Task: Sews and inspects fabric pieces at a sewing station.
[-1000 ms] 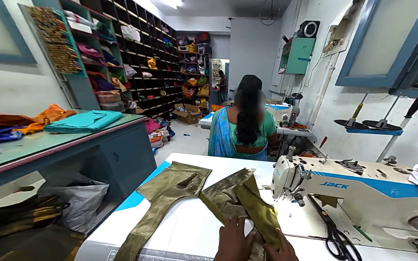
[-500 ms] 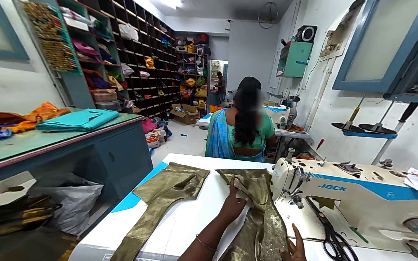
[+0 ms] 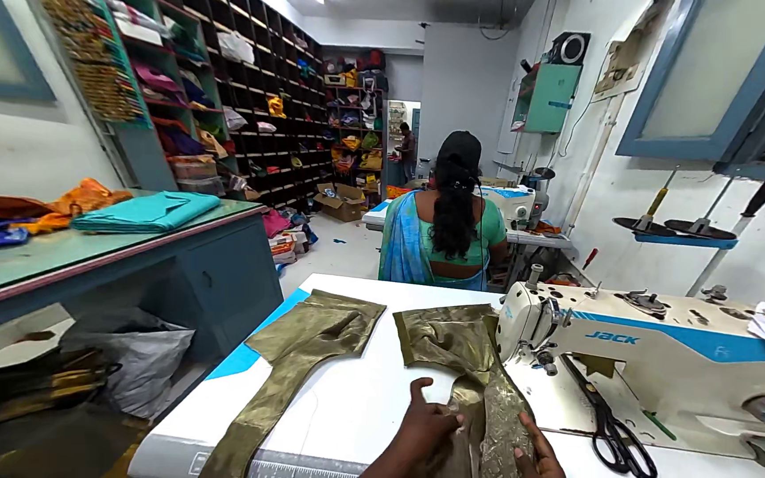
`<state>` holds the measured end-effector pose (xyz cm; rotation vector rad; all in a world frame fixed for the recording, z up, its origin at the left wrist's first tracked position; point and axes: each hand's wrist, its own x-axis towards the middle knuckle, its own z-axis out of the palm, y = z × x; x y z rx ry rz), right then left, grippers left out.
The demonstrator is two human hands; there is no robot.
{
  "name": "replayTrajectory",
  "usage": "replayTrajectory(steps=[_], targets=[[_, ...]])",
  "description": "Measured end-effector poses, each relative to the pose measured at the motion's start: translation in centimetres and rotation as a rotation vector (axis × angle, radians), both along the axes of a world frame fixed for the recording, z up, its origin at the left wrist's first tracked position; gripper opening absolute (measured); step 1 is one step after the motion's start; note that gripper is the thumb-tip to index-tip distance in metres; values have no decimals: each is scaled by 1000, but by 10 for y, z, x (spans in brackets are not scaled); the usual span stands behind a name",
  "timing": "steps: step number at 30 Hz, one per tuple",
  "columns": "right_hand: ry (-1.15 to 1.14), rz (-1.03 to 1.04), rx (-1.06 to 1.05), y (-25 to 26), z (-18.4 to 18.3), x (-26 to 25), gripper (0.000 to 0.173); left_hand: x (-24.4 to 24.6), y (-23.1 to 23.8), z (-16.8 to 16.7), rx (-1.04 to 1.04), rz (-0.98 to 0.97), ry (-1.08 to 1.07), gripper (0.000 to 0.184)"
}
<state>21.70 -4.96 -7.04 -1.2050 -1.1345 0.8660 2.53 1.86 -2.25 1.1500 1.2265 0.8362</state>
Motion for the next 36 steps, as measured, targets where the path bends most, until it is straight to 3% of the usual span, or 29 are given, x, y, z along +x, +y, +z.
replayTrajectory(steps=[3,6,7,10,13,16,22,24,27,31,36], targets=[[63,8,78,-4,-8,2,55,-20,-22,5,-169,1,-353,77],[171,81,122,-7,-12,5,53,-35,-46,0,-236,-188,-624,31],[204,106,111,-7,-10,6,52,-37,-50,-4,-271,-247,-694,23],[238,142,61,-6,-5,6,51,-32,-52,-5,-301,-306,-575,45],[241,140,3,-3,-1,10,51,-23,-47,10,-251,-163,-266,51],[261,69,-32,-2,2,14,45,-27,-32,29,-141,-153,-147,53],[267,51,-17,10,27,20,46,-43,-10,40,-31,-363,-314,59],[277,37,-9,14,34,20,47,-46,-8,32,32,-413,-327,43],[253,55,12,16,34,19,47,-41,-12,28,4,-307,-263,24],[184,94,42,17,33,21,47,-47,-18,35,-42,-233,-293,33],[-36,19,178,16,63,14,48,-60,-26,59,-34,-210,-385,37]])
